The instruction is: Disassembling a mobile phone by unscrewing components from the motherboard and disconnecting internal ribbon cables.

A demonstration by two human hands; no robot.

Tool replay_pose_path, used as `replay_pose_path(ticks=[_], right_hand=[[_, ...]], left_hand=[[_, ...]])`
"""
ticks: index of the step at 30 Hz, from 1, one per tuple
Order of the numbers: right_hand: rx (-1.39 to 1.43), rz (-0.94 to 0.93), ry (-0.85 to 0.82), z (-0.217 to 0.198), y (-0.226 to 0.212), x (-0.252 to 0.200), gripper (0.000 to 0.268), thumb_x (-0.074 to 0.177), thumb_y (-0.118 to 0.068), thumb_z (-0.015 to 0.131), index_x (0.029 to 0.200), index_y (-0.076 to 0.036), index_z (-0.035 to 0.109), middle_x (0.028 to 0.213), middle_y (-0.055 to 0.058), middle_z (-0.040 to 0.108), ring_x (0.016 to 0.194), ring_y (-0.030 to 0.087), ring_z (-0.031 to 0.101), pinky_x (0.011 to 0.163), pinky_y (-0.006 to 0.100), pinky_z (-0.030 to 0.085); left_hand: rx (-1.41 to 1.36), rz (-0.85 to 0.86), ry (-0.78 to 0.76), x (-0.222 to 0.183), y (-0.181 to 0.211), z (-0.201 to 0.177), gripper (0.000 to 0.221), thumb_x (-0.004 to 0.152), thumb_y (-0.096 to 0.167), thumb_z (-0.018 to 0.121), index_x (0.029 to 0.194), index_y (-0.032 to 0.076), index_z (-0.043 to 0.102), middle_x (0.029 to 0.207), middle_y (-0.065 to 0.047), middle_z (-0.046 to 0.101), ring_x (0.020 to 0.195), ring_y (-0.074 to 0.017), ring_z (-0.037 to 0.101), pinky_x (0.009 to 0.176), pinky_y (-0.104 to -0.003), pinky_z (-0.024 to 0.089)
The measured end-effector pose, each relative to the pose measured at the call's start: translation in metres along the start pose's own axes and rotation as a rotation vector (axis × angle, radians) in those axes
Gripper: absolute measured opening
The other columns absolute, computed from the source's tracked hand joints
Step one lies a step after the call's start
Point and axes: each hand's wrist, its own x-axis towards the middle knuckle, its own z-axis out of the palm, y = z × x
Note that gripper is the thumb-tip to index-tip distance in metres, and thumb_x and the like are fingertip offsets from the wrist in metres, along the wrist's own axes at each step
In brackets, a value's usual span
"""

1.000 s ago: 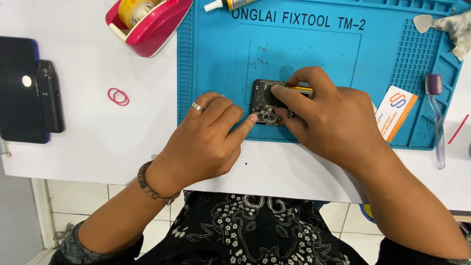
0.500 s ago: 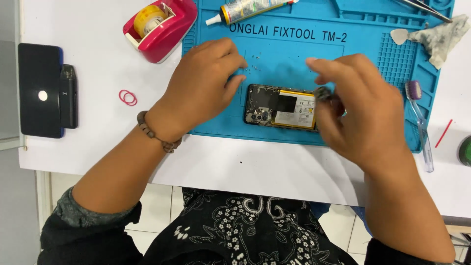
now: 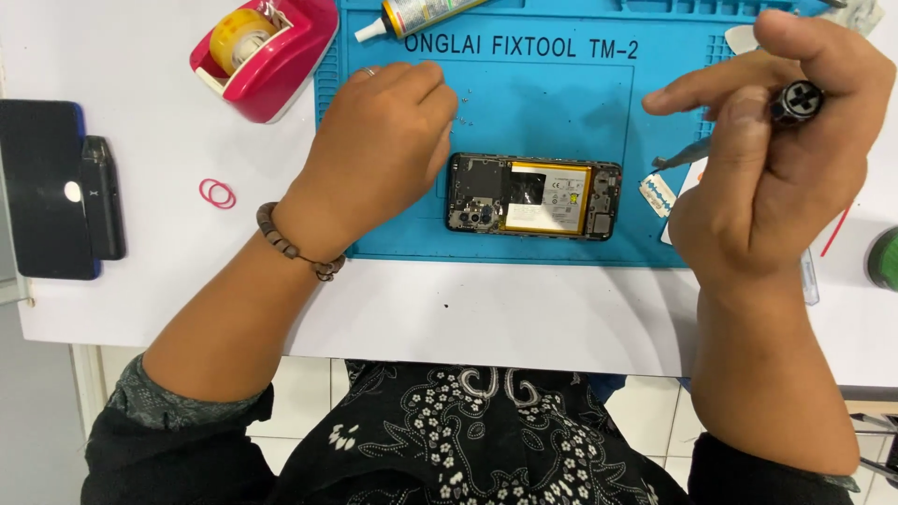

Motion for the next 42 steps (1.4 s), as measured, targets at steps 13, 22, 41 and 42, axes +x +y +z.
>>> replay_pose_path(ticks=[13, 22, 41, 42], right_hand=[[0.067, 0.206, 0.024, 0.006, -0.019, 0.002, 0.024, 0.129, -0.02, 0.021, 0.13, 0.003, 0.026, 0.097, 0.04, 0.059, 0.053, 0.032, 0.044, 0.053, 0.036, 0.041], [0.233, 0.205, 0.018, 0.04, -0.066, 0.016, 0.049, 0.107, 0.006, 0.062, 0.126, -0.01, 0.02, 0.109, 0.042, 0.058, 0.081, 0.041, 0.068, 0.077, 0.046, 0.067], [0.247, -0.146, -0.053, 0.045, -0.04, 0.012, 0.05, 0.094, 0.015, 0.067, 0.11, -0.004, 0.024, 0.088, 0.036, 0.056, 0.092, 0.045, 0.073, 0.072, 0.048, 0.064], [0.264, -0.122, -0.049, 0.046, -0.04, 0.012, 0.051, 0.093, 0.016, 0.067, 0.11, -0.005, 0.023, 0.09, 0.038, 0.057, 0.091, 0.045, 0.072, 0.074, 0.049, 0.064]], left_hand=[[-1.371, -0.388, 0.189, -0.008, 0.017, -0.041, 0.013, 0.101, 0.0, 0.065, 0.107, 0.006, 0.055, 0.099, -0.008, 0.064, 0.092, -0.0157, 0.064, 0.087, -0.025, 0.057], [-1.883, -0.475, 0.227, -0.014, 0.023, -0.025, 0.03, 0.098, 0.009, 0.075, 0.123, 0.007, 0.059, 0.095, -0.013, 0.071, 0.088, -0.0232, 0.072, 0.087, -0.034, 0.065], [-1.997, -0.534, 0.303, -0.014, 0.026, -0.027, 0.02, 0.101, 0.006, 0.071, 0.118, 0.01, 0.062, 0.094, -0.008, 0.069, 0.088, -0.0215, 0.07, 0.089, -0.032, 0.061], [-2.001, -0.542, 0.308, -0.015, 0.026, -0.028, 0.019, 0.101, 0.006, 0.071, 0.118, 0.01, 0.062, 0.094, -0.008, 0.068, 0.087, -0.0219, 0.07, 0.089, -0.032, 0.06]])
